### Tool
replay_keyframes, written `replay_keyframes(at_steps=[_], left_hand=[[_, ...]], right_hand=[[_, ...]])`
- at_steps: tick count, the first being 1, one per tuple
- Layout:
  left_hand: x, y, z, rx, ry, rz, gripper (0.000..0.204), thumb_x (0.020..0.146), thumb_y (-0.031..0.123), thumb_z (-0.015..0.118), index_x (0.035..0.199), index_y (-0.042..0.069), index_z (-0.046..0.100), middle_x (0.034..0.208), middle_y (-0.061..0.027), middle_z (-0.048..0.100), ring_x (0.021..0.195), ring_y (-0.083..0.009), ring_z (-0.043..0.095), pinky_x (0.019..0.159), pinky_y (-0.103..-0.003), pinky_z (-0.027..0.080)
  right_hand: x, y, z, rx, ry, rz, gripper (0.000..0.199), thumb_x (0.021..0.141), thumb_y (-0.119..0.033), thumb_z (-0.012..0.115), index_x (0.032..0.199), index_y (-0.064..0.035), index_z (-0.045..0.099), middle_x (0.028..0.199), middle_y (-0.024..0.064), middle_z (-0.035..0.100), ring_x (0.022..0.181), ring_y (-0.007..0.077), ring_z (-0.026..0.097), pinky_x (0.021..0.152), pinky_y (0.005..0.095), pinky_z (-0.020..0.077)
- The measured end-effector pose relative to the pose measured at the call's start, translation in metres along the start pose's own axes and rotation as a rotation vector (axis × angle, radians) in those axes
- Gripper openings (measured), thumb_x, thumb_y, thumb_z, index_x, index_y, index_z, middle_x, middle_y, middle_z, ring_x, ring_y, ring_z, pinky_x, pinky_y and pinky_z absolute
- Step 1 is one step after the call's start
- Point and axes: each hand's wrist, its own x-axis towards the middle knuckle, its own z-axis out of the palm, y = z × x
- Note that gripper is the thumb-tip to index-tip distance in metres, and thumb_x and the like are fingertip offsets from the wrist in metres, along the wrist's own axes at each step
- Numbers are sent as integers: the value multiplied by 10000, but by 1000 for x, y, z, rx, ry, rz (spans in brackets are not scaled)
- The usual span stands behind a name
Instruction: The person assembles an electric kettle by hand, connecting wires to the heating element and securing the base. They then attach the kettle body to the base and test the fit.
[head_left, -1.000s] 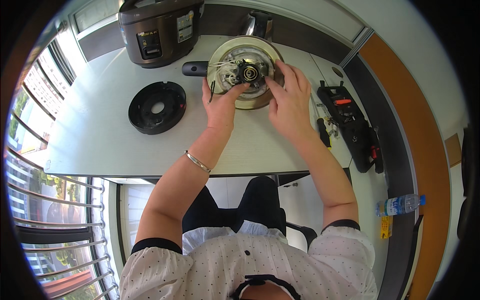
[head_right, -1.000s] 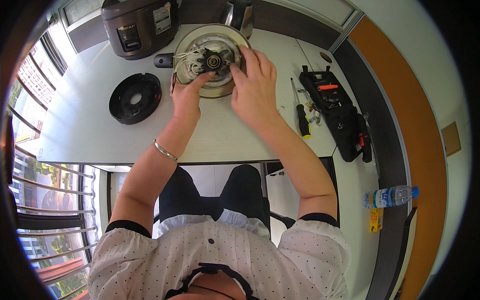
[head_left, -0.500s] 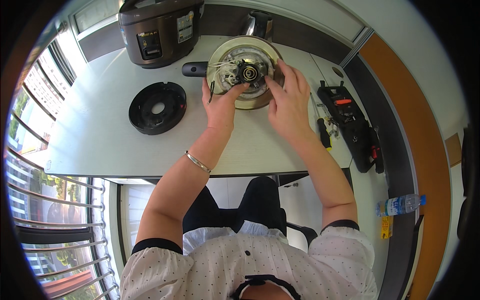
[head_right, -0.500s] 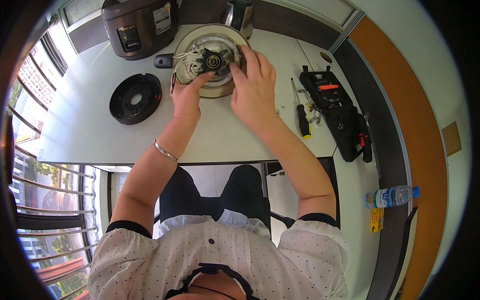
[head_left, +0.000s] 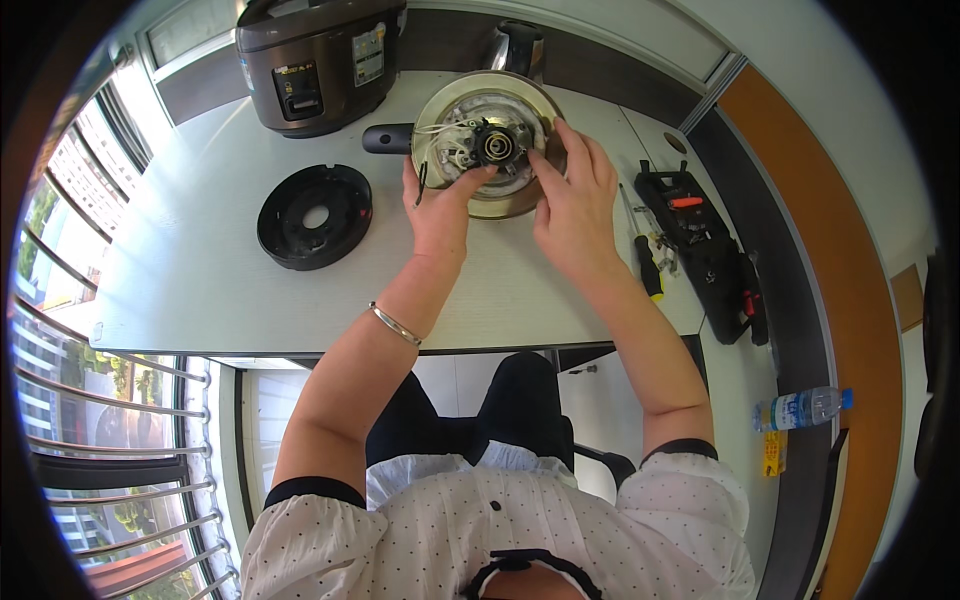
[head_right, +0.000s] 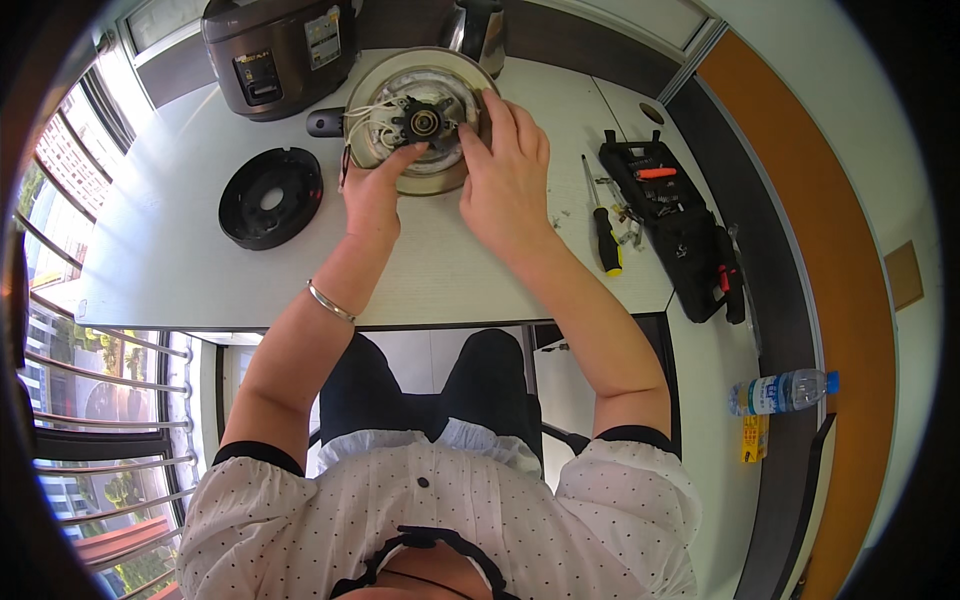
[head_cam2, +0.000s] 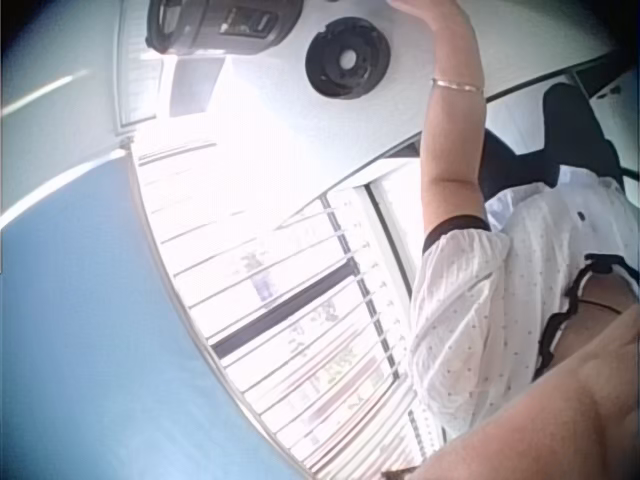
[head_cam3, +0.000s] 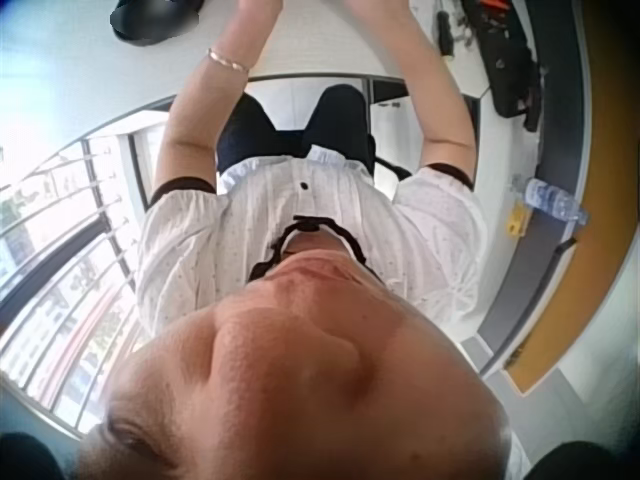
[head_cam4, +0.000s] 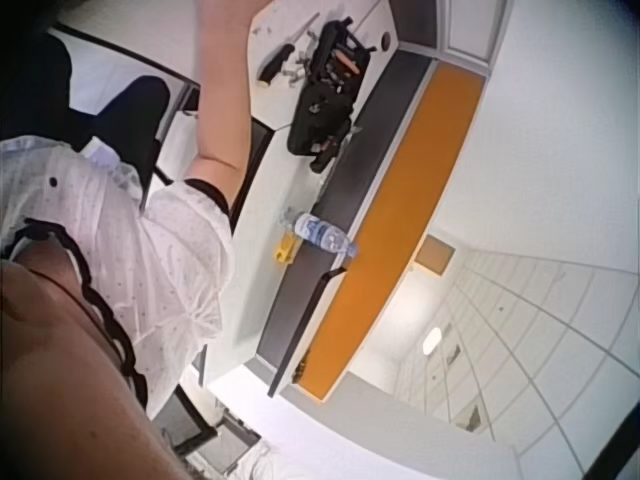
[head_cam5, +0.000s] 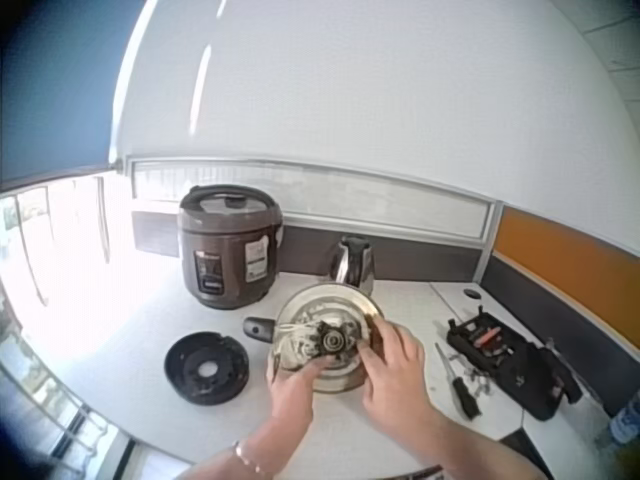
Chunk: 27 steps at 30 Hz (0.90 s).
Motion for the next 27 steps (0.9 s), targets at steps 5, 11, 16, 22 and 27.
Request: replay_keyframes(at_steps=[5,11,16,22,27], left_hand=[[2,-2,0,-3,-12,21,690,638,-42,764,1246,26,446,1132,-80,589,1046,-187,558,919,-312,438],[0,0,1,0,-3,12,692,636,-40,767,1245,31,447,1130,-78,589,1040,-186,559,918,-311,439],[2,-3,0,5,-20,27,704,638,-36,767,1256,34,437,1142,-74,583,1049,-186,555,926,-311,432],[4,-6,-2,11,-9,29,719,639,-34,767,1271,35,430,1155,-72,578,1064,-187,547,935,-311,425],[2,-4,-1,5,-17,27,731,636,-31,770,1278,33,426,1159,-74,576,1068,-189,546,939,-311,423]], right_hand=[[3,-3,-2,18,3,5,426,649,29,609,1074,10,625,1354,208,402,1223,357,386,989,490,323],[0,-1,-2,3,-16,9,436,639,28,615,1074,11,626,1358,205,397,1226,360,382,992,491,320],[0,-4,-5,7,-3,19,425,641,29,614,1065,9,631,1358,203,397,1225,358,382,988,490,323],[2,-2,0,14,8,14,423,640,36,608,1061,19,629,1346,204,408,1222,358,385,985,487,325],[-2,-2,0,17,-1,23,429,640,38,606,1069,28,624,1341,206,413,1224,356,385,987,486,324]])
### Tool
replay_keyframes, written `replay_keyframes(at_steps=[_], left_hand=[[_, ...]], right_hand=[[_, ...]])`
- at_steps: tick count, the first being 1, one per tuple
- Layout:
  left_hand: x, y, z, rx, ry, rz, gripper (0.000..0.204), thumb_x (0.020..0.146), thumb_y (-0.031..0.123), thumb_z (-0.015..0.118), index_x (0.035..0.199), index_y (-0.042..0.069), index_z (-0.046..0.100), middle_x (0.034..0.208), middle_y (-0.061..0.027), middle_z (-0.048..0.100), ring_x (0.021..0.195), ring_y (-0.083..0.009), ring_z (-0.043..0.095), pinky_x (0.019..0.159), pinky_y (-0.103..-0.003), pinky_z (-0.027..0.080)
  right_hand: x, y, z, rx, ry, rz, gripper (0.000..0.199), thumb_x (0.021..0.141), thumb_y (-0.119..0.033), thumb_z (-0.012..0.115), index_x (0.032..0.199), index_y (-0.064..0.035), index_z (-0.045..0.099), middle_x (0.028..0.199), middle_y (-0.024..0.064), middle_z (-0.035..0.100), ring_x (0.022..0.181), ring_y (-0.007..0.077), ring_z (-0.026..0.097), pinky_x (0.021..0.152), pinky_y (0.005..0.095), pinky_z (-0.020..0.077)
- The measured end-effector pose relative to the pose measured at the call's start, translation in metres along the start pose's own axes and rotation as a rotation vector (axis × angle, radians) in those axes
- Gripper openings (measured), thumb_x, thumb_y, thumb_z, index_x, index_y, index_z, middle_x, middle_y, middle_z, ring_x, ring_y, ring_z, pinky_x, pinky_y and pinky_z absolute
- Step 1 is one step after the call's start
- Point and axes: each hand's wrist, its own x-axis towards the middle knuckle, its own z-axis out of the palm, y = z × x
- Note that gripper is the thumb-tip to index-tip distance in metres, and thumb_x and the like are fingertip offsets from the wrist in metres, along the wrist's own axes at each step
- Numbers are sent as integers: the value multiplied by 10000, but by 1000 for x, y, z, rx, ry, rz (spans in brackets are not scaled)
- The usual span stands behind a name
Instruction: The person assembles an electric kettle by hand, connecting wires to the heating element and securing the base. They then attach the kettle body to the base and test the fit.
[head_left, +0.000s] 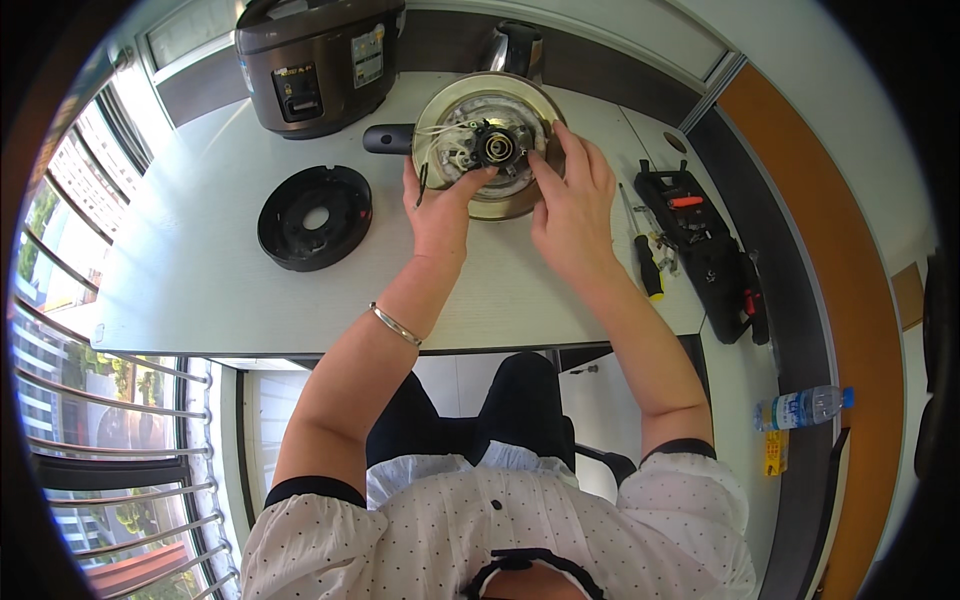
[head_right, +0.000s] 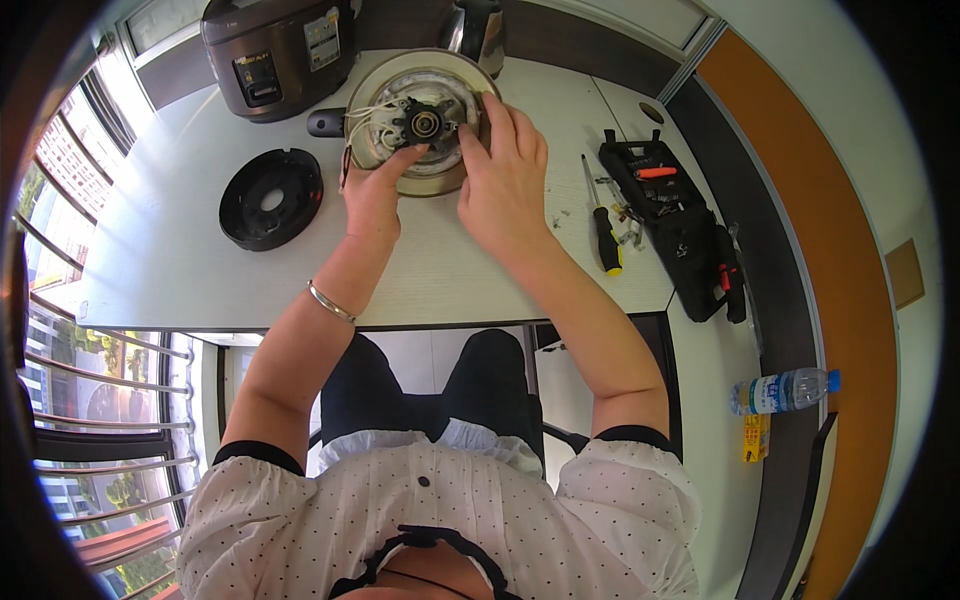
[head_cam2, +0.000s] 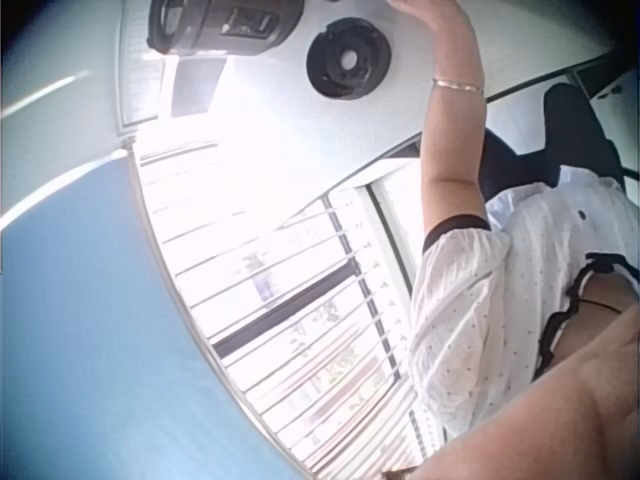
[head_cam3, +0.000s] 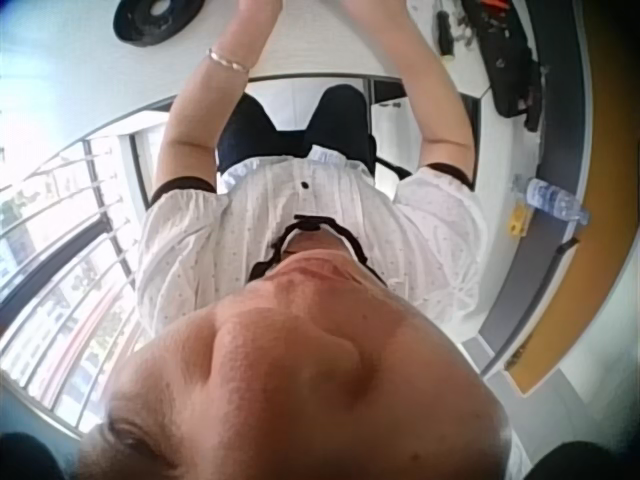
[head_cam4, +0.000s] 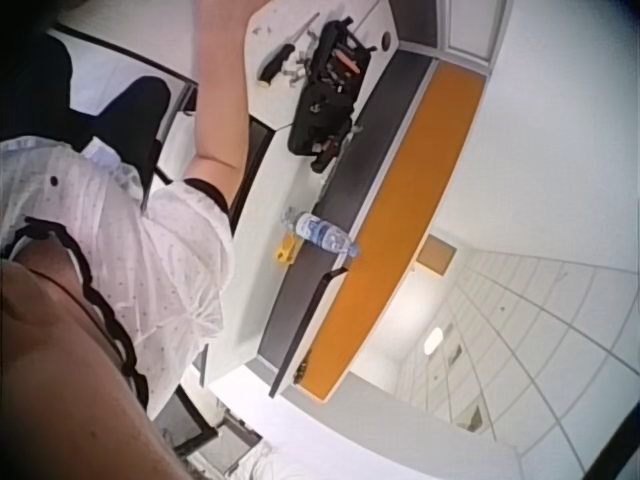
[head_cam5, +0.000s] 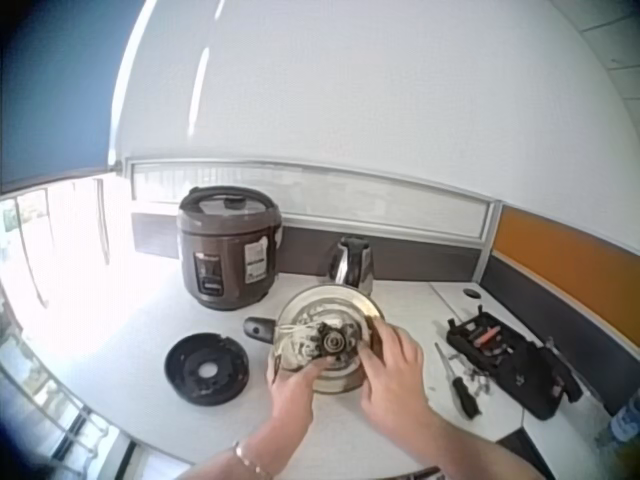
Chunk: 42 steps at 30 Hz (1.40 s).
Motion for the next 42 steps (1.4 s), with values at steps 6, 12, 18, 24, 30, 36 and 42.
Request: replay_keyframes(at_steps=[6,12,18,24,30,36,42], left_hand=[[0,1,0,10,10,-6,726,635,-34,767,1275,34,431,1157,-75,576,1066,-189,547,940,-313,423],[0,0,1,7,8,-3,726,634,-35,766,1276,35,433,1155,-77,576,1061,-192,550,938,-313,425],[0,1,0,-5,1,-3,725,636,-41,762,1276,34,431,1153,-76,575,1063,-193,548,937,-313,426],[2,-2,-1,-8,6,-2,716,636,-42,761,1268,33,434,1148,-78,576,1065,-195,546,937,-315,424],[0,-1,0,-4,7,-4,708,635,-37,763,1260,33,437,1144,-79,580,1061,-195,548,936,-314,422],[-1,0,1,-4,8,-10,704,635,-35,764,1256,36,439,1137,-76,584,1056,-191,550,931,-311,422],[1,-1,-1,-15,-5,-7,701,639,-35,764,1254,33,436,1136,-73,584,1054,-183,548,929,-305,423]], right_hand=[[0,-2,0,1,16,17,449,640,38,606,1089,30,615,1341,206,411,1225,357,386,991,488,321],[0,0,4,6,10,11,449,640,35,608,1089,25,615,1336,206,410,1224,365,384,988,488,325],[-3,-4,0,13,15,9,442,641,33,606,1083,21,614,1337,207,407,1223,368,383,983,490,322],[2,-3,4,10,38,10,452,638,23,609,1090,20,612,1338,210,404,1222,370,380,986,493,312],[-3,-2,5,5,34,6,422,633,8,614,1054,35,626,1339,210,406,1224,365,377,991,491,304],[-4,-4,3,27,94,6,337,662,7,633,999,20,634,1298,193,445,1194,362,404,970,487,315],[5,6,13,93,256,33,189,695,-28,695,875,-49,640,1057,101,535,1050,326,472,904,463,338]])
